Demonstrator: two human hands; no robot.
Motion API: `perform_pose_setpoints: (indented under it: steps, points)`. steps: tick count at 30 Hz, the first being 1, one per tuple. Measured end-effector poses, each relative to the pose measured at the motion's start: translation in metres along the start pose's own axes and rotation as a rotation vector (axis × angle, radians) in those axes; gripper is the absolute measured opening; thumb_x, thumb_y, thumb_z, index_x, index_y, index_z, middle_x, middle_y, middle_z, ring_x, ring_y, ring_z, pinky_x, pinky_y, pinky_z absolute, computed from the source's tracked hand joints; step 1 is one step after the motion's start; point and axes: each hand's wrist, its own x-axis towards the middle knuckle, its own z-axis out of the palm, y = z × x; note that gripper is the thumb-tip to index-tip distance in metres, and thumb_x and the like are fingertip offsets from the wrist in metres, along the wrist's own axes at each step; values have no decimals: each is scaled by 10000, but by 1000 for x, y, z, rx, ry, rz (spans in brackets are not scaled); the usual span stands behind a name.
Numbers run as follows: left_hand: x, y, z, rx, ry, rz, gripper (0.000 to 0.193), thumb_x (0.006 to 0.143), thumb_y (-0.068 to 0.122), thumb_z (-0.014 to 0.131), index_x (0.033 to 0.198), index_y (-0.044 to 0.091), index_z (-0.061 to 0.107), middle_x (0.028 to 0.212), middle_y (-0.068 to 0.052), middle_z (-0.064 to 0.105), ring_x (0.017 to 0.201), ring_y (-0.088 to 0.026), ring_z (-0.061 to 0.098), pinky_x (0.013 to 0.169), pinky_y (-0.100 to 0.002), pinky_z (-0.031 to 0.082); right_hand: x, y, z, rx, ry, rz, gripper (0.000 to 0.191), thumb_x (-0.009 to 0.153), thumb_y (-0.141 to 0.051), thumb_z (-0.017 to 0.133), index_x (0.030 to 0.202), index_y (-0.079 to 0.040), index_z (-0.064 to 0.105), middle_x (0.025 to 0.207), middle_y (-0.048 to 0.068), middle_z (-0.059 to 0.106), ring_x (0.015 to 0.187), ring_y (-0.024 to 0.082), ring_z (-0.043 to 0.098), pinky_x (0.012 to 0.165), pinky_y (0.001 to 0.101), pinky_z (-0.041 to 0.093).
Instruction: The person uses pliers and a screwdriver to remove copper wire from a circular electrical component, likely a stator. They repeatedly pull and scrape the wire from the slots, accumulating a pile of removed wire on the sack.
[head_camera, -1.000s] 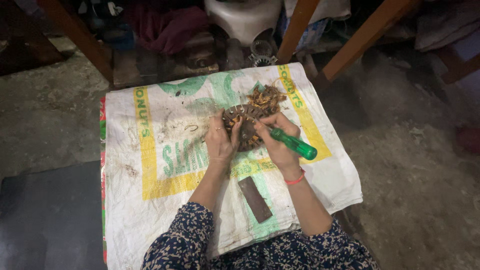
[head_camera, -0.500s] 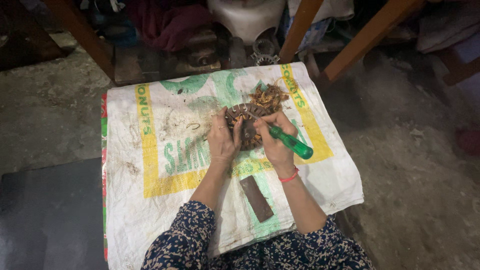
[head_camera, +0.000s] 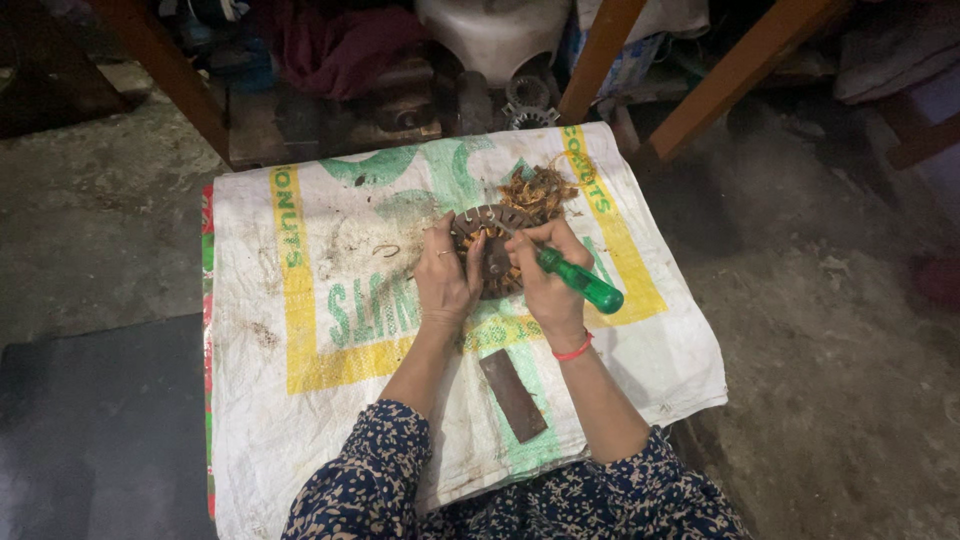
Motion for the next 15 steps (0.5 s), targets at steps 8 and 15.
perform_pose_setpoints:
  steps: [8, 15]
  points:
    - [0, 1, 1, 5, -13, -27, 462, 1009, 250, 683, 1369, 14, 517, 1068, -196, 618, 874, -366, 680, 716, -442, 559, -3, -1, -2, -43, 23, -47, 112, 981, -54, 686, 918, 17, 627, 809, 87, 749, 688, 94, 714, 610, 231, 557]
    - [0, 0, 0, 23, 4, -1, 465, 1007, 256, 680, 1369, 15, 518, 1060, -191, 614, 867, -366, 677, 714, -442, 555, -1, 4, 0, 34, 20, 1, 111, 987, -70, 684, 931, 10, 630, 818, 86, 750, 688, 83, 710, 626, 217, 577]
